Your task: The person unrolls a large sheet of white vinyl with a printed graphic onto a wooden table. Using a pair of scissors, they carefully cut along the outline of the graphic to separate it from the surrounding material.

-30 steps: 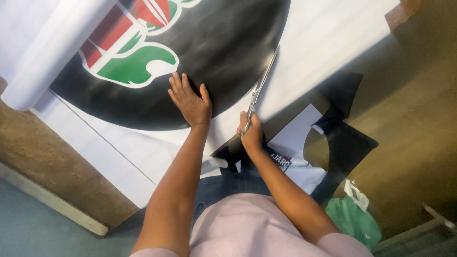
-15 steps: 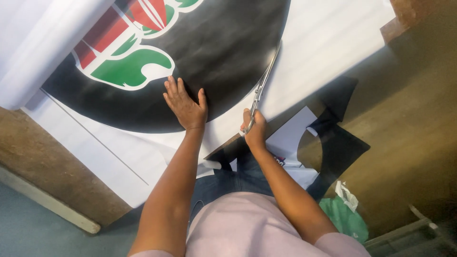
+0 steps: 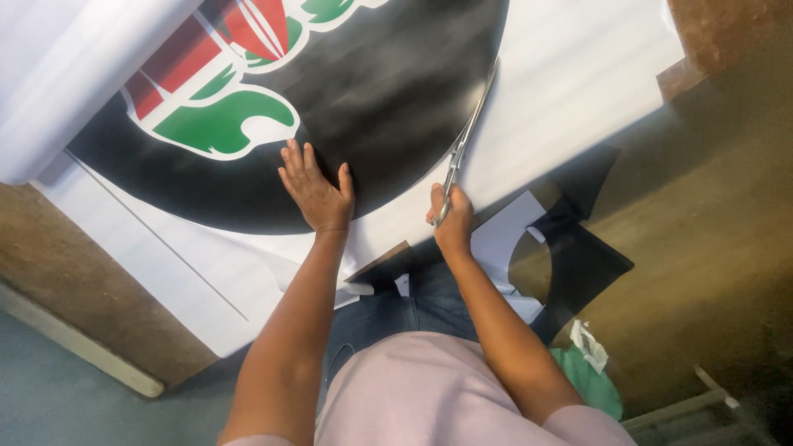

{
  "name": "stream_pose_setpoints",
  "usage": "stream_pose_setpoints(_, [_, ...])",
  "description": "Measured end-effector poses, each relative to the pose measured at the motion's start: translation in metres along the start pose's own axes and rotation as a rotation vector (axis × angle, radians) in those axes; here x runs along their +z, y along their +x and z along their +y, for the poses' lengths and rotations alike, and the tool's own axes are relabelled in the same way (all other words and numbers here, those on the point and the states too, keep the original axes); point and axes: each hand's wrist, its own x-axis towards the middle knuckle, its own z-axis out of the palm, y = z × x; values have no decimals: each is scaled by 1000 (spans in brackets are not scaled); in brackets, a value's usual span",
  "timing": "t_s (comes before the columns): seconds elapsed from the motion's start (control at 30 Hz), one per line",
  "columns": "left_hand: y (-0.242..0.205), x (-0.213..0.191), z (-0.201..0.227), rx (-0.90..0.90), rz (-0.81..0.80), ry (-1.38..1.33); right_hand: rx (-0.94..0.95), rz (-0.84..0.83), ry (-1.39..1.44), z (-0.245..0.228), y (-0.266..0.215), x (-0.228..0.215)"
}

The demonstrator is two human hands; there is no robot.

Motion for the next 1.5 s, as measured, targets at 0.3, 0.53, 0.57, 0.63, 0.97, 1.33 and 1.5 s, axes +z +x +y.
stream_pose_setpoints(0.3, [3, -2, 3, -7, -3, -12, -22, -42, -7, -18, 18, -17])
stream_pose_setpoints(0.53, [2, 0, 2, -22, -15, -3, -20, -39, -85, -25, 27, -24])
stream_pose_setpoints(0.57, [4, 1, 3, -17, -15, -4, -27, -23, -116, -23, 28, -24])
stream_pose_setpoints(0.63, [2, -1, 2, -13, -15, -5, -28, -29, -105, -22, 30, -28])
stream_pose_setpoints(0.97, [1, -3, 3, 6, 1, -18, -102, -32, -95, -36, 57, -40])
stream_pose_setpoints(1.33, [0, -8, 3, -6, 14, -39, -154, -60, -158, -46, 69, -57])
stream_pose_setpoints(1.5, [5, -8, 6, -17, 25, -41, -137, -110, -181, -67, 85, -62])
